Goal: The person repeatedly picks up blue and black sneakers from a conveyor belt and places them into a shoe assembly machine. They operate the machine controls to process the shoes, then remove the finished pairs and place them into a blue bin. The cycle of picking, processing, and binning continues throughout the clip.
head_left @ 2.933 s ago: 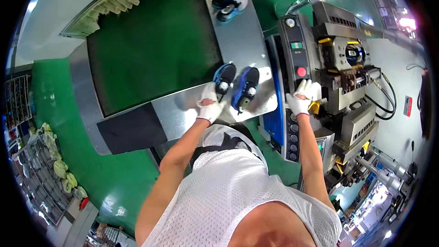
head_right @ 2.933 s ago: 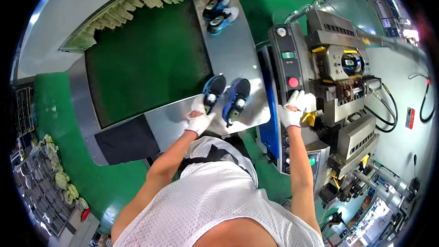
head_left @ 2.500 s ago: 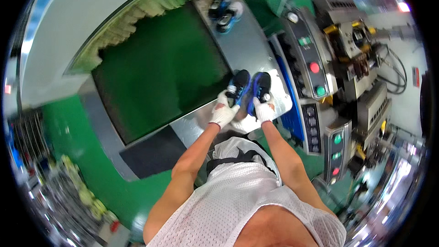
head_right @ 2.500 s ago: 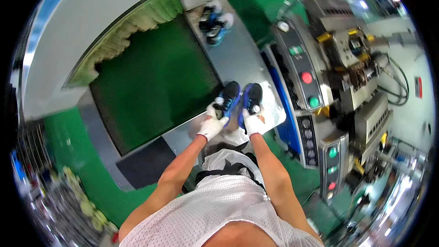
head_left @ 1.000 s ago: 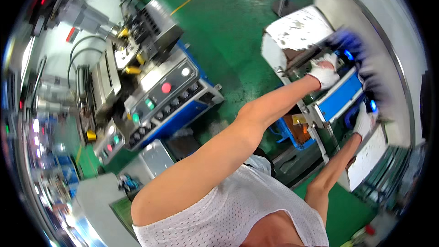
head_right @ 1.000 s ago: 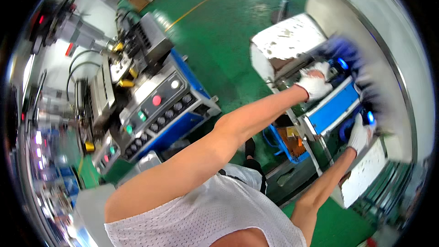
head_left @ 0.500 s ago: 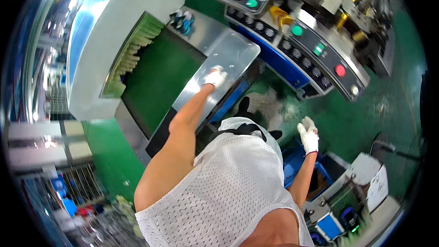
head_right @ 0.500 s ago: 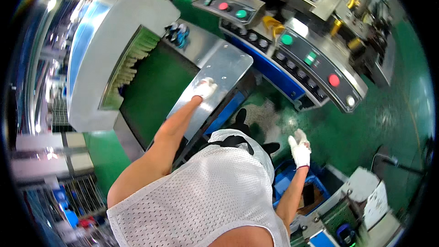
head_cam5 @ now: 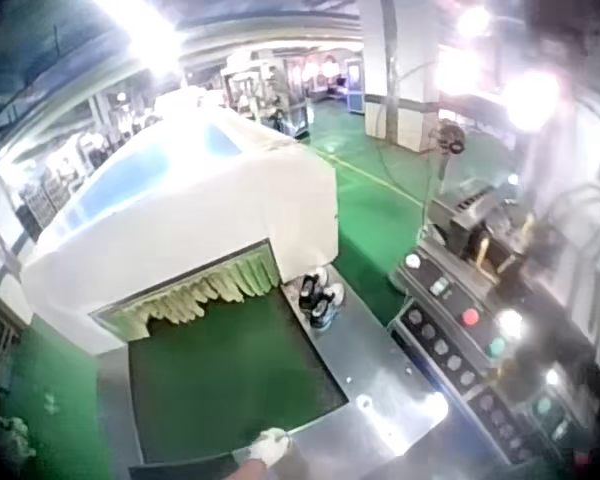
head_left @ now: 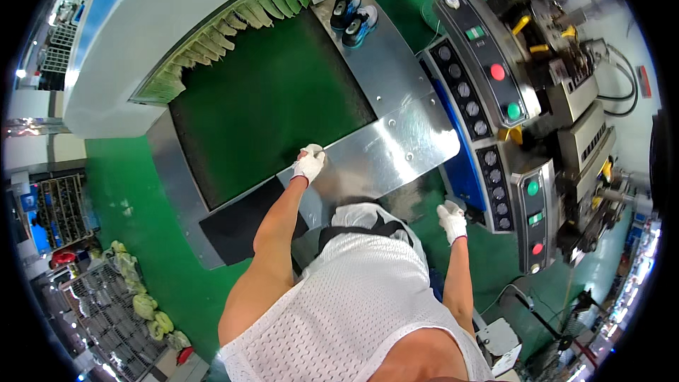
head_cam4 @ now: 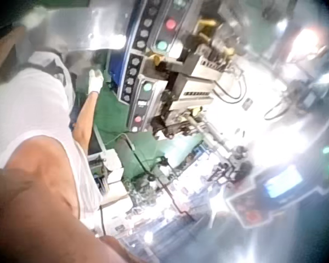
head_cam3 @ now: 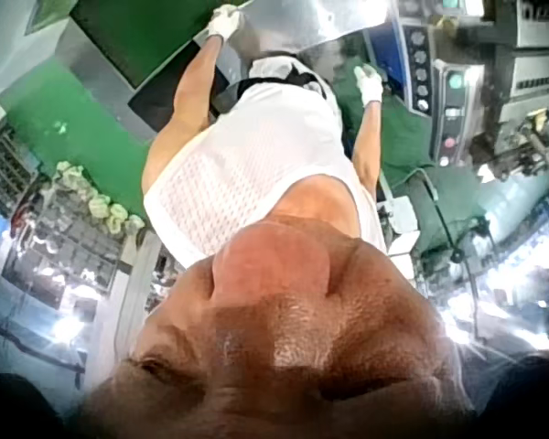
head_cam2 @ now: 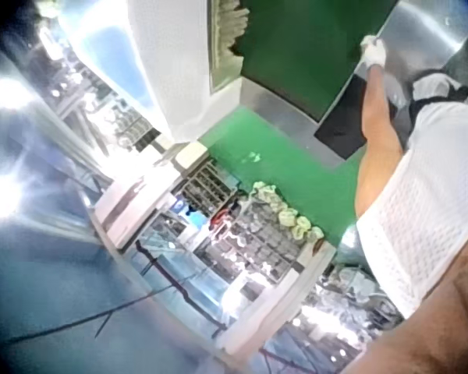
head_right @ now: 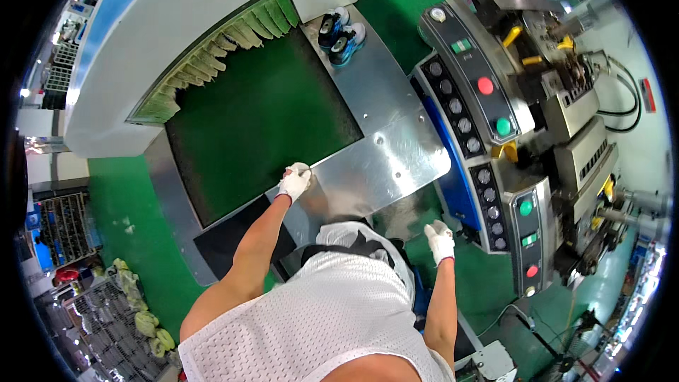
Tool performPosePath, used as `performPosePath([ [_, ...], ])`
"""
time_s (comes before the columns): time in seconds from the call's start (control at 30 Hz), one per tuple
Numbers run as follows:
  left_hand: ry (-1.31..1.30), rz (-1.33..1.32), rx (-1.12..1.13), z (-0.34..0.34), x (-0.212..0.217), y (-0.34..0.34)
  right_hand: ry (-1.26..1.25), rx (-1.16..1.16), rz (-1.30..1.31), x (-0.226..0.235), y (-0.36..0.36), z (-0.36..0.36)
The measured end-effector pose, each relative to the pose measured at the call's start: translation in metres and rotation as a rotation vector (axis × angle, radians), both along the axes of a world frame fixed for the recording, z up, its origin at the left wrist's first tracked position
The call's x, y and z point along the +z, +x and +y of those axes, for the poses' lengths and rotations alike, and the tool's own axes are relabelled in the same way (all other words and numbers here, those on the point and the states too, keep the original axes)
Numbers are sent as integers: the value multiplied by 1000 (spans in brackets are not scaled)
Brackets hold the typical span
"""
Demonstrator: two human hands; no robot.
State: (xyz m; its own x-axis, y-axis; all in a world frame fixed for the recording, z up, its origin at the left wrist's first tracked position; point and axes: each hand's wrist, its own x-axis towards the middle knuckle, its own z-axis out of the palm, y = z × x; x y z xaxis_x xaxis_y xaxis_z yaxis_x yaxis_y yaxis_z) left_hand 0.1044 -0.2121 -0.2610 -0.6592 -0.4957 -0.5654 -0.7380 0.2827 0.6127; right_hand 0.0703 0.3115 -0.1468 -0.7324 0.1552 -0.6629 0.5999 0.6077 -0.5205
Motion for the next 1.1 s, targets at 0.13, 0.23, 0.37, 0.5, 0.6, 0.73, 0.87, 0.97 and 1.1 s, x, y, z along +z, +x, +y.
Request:
performPosePath([
  [0.13, -183, 178, 30, -64, 3, -59, 144, 333, -110, 54, -92, -86],
  [0.23, -372, 256, 117, -147, 10, -110, 645, 884, 58, 34, -149, -120],
  [0.37, -722, 302, 303, -277, 38, -147, 306, 922, 225, 57, -219, -228],
  [0.5, -858, 34, 511, -406, 66, -180, 44, 1176, 367, 32, -237, -356],
  [0.6, -847, -222, 376, -542, 54, -171, -125, 1283, 633, 0, -229, -458],
  [0.73, -671, -508, 128, -657, 29, -144, -116, 1542, 583, -37, -226, -578],
  [0.87, -770, -476, 142, -693, -15, -138, -102, 1616, 660, -71, -218, -620],
  [0.97, -794, -470, 180, -704, -27, -113, -100, 1658, 666, -79, -215, -617],
  [1.1, -817, -361, 172, -681, -40, -138, -40, 1593, 645, -95, -209, -605],
])
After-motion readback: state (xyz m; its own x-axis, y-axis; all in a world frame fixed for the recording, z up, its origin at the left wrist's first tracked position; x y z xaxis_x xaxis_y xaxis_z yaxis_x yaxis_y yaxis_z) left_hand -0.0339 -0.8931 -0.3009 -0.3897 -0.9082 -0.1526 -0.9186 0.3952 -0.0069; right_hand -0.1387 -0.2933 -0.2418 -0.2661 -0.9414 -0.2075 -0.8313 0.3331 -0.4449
